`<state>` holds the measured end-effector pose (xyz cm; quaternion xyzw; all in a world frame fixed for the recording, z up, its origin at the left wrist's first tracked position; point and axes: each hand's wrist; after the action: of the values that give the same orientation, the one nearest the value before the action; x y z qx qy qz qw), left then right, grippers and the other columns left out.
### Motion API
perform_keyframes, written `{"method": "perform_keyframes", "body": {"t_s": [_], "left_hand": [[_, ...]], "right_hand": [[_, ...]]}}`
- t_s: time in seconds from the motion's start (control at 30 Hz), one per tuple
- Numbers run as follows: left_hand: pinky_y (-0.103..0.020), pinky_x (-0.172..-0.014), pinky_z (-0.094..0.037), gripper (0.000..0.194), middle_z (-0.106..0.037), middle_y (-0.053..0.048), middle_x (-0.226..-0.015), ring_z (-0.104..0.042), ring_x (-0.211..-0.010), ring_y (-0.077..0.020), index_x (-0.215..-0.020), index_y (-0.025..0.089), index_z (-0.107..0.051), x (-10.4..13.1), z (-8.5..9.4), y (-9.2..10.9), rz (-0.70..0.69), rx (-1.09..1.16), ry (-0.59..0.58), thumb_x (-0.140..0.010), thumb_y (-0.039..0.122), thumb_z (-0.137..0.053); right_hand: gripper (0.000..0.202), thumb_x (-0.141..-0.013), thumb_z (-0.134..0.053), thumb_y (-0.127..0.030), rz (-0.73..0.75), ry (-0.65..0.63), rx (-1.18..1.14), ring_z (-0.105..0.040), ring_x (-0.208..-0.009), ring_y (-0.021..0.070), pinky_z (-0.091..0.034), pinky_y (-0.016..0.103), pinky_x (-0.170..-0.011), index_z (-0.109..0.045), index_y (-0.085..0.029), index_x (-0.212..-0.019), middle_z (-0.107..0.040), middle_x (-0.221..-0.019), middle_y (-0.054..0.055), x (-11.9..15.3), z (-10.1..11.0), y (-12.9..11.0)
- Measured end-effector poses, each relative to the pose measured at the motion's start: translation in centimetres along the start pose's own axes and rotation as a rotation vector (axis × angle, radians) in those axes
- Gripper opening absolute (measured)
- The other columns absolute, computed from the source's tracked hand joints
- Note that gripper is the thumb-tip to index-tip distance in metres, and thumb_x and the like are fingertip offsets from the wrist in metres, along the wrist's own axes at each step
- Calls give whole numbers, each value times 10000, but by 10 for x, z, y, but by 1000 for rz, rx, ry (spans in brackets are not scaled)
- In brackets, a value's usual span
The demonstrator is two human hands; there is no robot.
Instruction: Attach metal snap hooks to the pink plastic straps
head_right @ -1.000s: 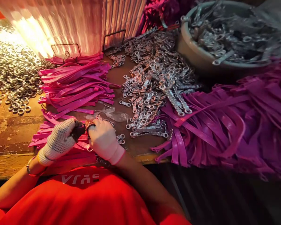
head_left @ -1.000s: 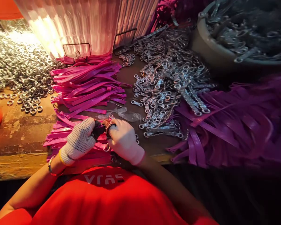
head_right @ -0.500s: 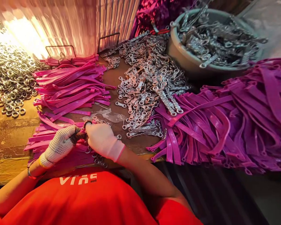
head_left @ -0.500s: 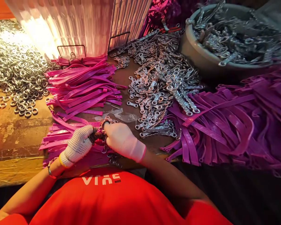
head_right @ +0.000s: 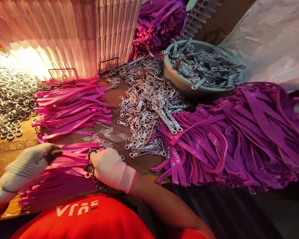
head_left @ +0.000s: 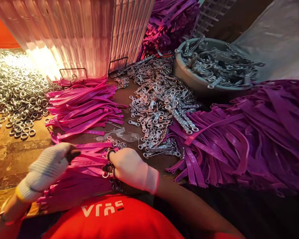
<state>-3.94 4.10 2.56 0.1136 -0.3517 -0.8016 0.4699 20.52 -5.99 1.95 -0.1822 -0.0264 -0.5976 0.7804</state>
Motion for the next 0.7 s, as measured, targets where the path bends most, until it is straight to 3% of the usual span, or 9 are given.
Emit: {"method": "perform_keyframes", "body": {"t_s": [0.1, 0.17, 0.2, 0.27, 0.37, 0.5, 0.57, 0.7], "left_hand": [[-161, -422, -327, 249, -587, 14, -607, -437, -472, -90, -1032, 197, -726, 3, 13, 1, 250, 496, 110, -842, 348, -669], [-133, -342, -237, 208, -553, 21, -589, -338, -401, -59, -1033, 177, -704, -2, 8, 10, 453, 958, 105, -908, 281, -575], [-124, -325, -236, 200, -585, 0, -632, -357, -400, -54, -1004, 161, -696, -6, 2, 16, 546, 1185, 101, -929, 243, -529], [-116, -339, -330, 249, -663, -72, -791, -496, -479, -70, -975, 133, -676, -16, -11, 29, 686, 1553, 83, -967, 197, -435], [-177, -489, -529, 295, -677, -111, -870, -611, -605, -108, -977, 106, -650, -26, -30, 42, 745, 1822, 115, -983, 140, -357], [-240, -639, -599, 248, -675, -98, -895, -666, -697, -136, -1015, 119, -614, -22, -50, 44, 720, 1895, 104, -953, 71, -379], [-218, -656, -590, 239, -667, -78, -901, -666, -702, -121, -1042, 139, -596, -17, -56, 42, 691, 1880, 85, -922, 35, -417], [-179, -727, -564, 253, -652, -32, -897, -652, -731, -83, -1015, 171, -602, -8, -63, 39, 521, 1738, 50, -832, 4, -548]], "right_hand": [[209, -901, -572, -299, -83, 101, -24, -647, -997, 239, -430, 303, -834, -694, -171, -1013, -710, -1100, 121, -1, 5, 41], [258, -905, -542, -217, -324, 182, 1, -625, -1056, 222, -414, 281, -857, -679, -173, -1119, -695, -1149, 115, -12, 2, 74], [264, -895, -528, -181, -485, 184, 43, -631, -1028, 230, -414, 287, -827, -685, -169, -1106, -700, -1117, 122, -20, -2, 90], [285, -848, -503, -88, -605, 194, 74, -639, -963, 260, -406, 314, -763, -689, -106, -1063, -690, -1080, 183, -38, -11, 114], [278, -783, -513, -53, -625, 209, 63, -633, -838, 248, -385, 307, -683, -690, -88, -995, -694, -956, 175, -56, -25, 130], [205, -776, -517, -91, -537, 271, 35, -611, -909, 269, -413, 318, -743, -693, -123, -876, -687, -924, 155, -51, -31, 123], [247, -803, -488, -98, -470, 319, 13, -605, -989, 275, -442, 338, -820, -690, -133, -940, -691, -993, 152, -40, -29, 108], [432, -835, -446, -61, -86, 478, -297, -650, -980, 212, -510, 328, -856, -604, -184, -1218, -708, -1079, 83, -18, -24, 55]]}}
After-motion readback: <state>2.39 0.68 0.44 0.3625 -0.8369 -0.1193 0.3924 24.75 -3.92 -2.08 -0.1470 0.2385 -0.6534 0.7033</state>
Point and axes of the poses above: each hand's wrist, its own x-axis away from the middle knuckle, its own z-axis out of the back of the hand, y = z × x
